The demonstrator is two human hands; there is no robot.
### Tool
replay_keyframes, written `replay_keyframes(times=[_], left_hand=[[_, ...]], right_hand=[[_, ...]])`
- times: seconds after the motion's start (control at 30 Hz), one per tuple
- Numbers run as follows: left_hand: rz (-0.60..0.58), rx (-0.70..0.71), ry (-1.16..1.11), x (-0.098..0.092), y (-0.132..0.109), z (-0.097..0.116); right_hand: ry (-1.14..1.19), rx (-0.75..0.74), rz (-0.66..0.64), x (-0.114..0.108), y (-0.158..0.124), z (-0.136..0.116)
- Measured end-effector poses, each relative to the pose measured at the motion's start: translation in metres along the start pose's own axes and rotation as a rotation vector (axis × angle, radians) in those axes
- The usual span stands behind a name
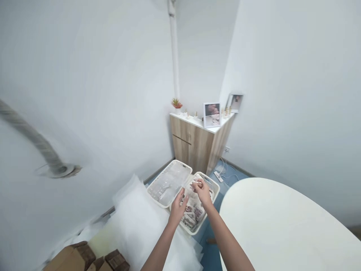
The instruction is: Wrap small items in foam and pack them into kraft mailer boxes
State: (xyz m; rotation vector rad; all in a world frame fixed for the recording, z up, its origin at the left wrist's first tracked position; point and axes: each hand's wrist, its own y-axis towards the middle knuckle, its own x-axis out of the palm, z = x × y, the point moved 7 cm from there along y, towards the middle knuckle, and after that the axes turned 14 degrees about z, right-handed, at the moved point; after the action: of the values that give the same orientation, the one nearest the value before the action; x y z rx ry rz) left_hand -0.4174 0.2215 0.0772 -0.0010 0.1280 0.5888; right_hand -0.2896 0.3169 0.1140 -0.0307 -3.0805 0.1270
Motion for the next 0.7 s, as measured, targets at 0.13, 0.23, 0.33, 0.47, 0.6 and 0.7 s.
replay_keyframes(times=[0.13,0.23,0.33,0.47,0.6,0.7], left_hand=[[-0.167,-0.273,-0.535,0.077,-0.047,0.047],[-0.295,-0.387,-0.638,0.128,-0.1,0.064],[-0.466,-0.477,-0.615,0.175,-0.154,0.068],[-0.641,-0.548,-0.557,0.233,-0.221,0.064],[-0.645,-0.648,-0.551,0.285,-0.287,0.059],[-0.632,-0.639,-0.538,0.31,-0.327,0.061]], right_hand=[[0.153,0.107,0.137,-0.096,-0.057,-0.012],[0.189,0.094,0.208,-0.169,-0.095,-0.025],[0.157,0.036,0.289,-0.245,-0.125,-0.035],[0.03,-0.061,0.403,-0.339,-0.157,-0.041],[-0.16,-0.23,0.522,-0.405,-0.194,-0.042],[-0.252,-0.295,0.537,-0.432,-0.22,-0.036]])
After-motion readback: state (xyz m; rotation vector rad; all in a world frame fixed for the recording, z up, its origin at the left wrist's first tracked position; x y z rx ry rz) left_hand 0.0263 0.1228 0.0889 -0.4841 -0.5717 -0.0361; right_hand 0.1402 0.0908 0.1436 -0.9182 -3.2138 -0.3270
